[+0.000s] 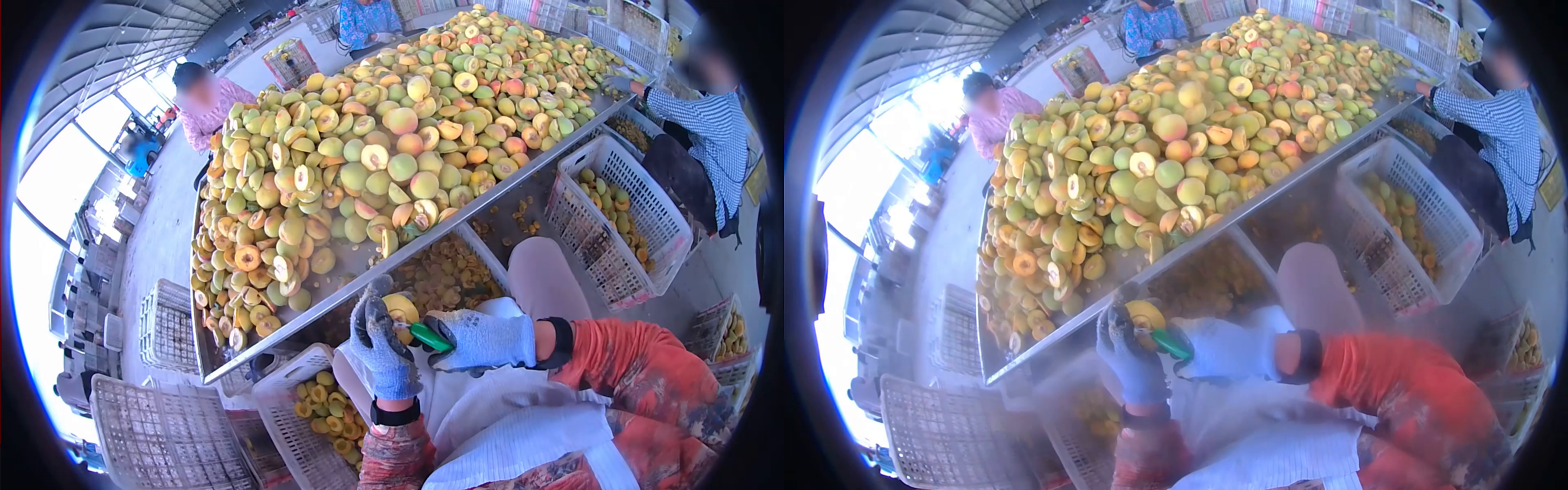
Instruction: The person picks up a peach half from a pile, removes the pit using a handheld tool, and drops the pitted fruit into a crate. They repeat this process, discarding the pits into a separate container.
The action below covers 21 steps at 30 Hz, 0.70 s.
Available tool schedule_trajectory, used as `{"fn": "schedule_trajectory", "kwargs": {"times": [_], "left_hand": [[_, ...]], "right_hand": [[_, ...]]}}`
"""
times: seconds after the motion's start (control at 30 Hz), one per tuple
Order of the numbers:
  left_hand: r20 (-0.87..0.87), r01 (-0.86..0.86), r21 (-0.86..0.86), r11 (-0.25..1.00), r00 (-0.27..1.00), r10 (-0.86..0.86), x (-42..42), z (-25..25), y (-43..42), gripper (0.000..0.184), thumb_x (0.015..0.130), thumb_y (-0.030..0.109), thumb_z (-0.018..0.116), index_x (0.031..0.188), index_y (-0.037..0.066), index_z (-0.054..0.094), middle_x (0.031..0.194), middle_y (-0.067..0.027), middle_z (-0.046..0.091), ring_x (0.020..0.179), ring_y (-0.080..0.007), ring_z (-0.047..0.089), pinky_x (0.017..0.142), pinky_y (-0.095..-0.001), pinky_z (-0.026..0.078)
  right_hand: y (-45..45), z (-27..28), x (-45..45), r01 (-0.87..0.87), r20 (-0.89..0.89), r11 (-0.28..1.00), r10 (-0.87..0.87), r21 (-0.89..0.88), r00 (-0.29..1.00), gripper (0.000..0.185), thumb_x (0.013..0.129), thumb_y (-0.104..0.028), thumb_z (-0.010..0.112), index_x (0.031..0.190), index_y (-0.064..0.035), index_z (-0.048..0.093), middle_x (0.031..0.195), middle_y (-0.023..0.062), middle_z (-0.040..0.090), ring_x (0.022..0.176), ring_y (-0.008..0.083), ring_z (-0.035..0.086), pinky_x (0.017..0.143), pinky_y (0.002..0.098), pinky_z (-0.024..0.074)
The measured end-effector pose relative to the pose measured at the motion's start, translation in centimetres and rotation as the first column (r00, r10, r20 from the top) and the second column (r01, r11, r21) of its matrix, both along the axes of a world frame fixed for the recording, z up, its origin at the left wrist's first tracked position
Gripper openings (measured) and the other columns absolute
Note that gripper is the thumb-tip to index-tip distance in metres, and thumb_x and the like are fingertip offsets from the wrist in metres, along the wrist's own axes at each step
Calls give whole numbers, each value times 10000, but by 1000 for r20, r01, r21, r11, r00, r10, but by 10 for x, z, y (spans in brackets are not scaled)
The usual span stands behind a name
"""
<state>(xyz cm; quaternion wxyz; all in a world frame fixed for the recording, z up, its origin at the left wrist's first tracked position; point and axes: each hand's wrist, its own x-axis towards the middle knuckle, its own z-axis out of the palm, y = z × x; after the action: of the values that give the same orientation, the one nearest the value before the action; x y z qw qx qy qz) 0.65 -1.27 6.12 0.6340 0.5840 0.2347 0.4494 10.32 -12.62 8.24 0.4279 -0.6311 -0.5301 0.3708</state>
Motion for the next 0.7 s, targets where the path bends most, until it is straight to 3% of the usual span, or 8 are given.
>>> {"fn": "schedule_trajectory", "kwargs": {"times": [0.1, 0.23, 0.3, 0.33, 0.37, 0.4, 0.57, 0.7], "left_hand": [[-238, -70, 75, 995, 967, 86, 0, -8, 4, 390, 915, 275, 436, 1104, -54, 529, 963, -124, 585, 841, -181, 567, 740, -286, 452], [-158, -51, -25, 998, 986, 46, 15, -20, 12, 367, 919, 257, 434, 1122, -32, 533, 973, -81, 581, 855, -136, 542, 720, -244, 440], [-174, -39, -89, 995, 984, 23, 15, -23, 9, 347, 916, 234, 446, 1129, -25, 534, 988, -68, 579, 834, -113, 534, 672, -218, 431], [-145, -74, 8, 997, 987, 74, 15, -36, 10, 299, 897, 175, 492, 1105, -31, 551, 989, -82, 599, 815, -114, 552, 678, -227, 448], [-110, -109, 105, 989, 987, 120, 19, -37, 11, 257, 877, 116, 539, 1082, -36, 568, 989, -96, 618, 797, -114, 570, 684, -235, 465], [-86, -125, 195, 973, 986, 144, 23, -38, 10, 240, 876, 143, 547, 1043, -22, 597, 901, -67, 635, 649, -69, 534, 564, -197, 431], [-253, 70, -95, 993, 963, -92, 26, -26, 8, 221, 870, 173, 558, 975, -6, 636, 817, -37, 647, 503, -21, 434, 447, -167, 331], [-246, 113, 27, 993, 964, -103, 32, -22, 10, 266, 867, 204, 566, 997, -18, 627, 865, -51, 649, 527, -26, 448, 468, -164, 345]], "right_hand": [[13, -17, 19, -47, 405, 993, 0, 107, 914, 407, 781, -383, 589, 999, -52, 496, 703, 188, 587, 547, 347, 584, 519, 416, 470], [13, -51, -5, 300, 739, 932, -347, 204, 577, 354, 793, -411, 565, 969, -106, 522, 600, 123, 586, 536, 308, 594, 505, 405, 471], [7, -24, -11, 318, 603, 948, -267, 23, 752, 294, 744, -245, 619, 967, -86, 512, 710, 134, 585, 585, 275, 576, 544, 380, 438], [4, -9, -6, 216, 180, 965, -188, -151, 966, 259, 742, -203, 611, 950, -86, 510, 677, 116, 564, 536, 249, 549, 513, 367, 430], [3, -2, -1, 46, -296, 967, -122, -249, 948, 229, 740, -161, 603, 934, -85, 508, 644, 97, 543, 486, 222, 521, 482, 355, 421], [0, -4, 2, -4, -482, 963, -130, -268, 866, 205, 733, -121, 580, 915, -67, 503, 625, 68, 506, 444, 177, 479, 426, 324, 401], [-4, -21, 14, 18, -301, 960, -106, -281, 948, 213, 768, -176, 623, 854, -48, 476, 576, 25, 481, 408, 114, 467, 356, 258, 391], [-8, -25, 21, -167, -669, 956, -38, -240, 742, 188, 743, -130, 629, 894, -51, 550, 642, 7, 525, 497, 93, 498, 424, 232, 375]]}}
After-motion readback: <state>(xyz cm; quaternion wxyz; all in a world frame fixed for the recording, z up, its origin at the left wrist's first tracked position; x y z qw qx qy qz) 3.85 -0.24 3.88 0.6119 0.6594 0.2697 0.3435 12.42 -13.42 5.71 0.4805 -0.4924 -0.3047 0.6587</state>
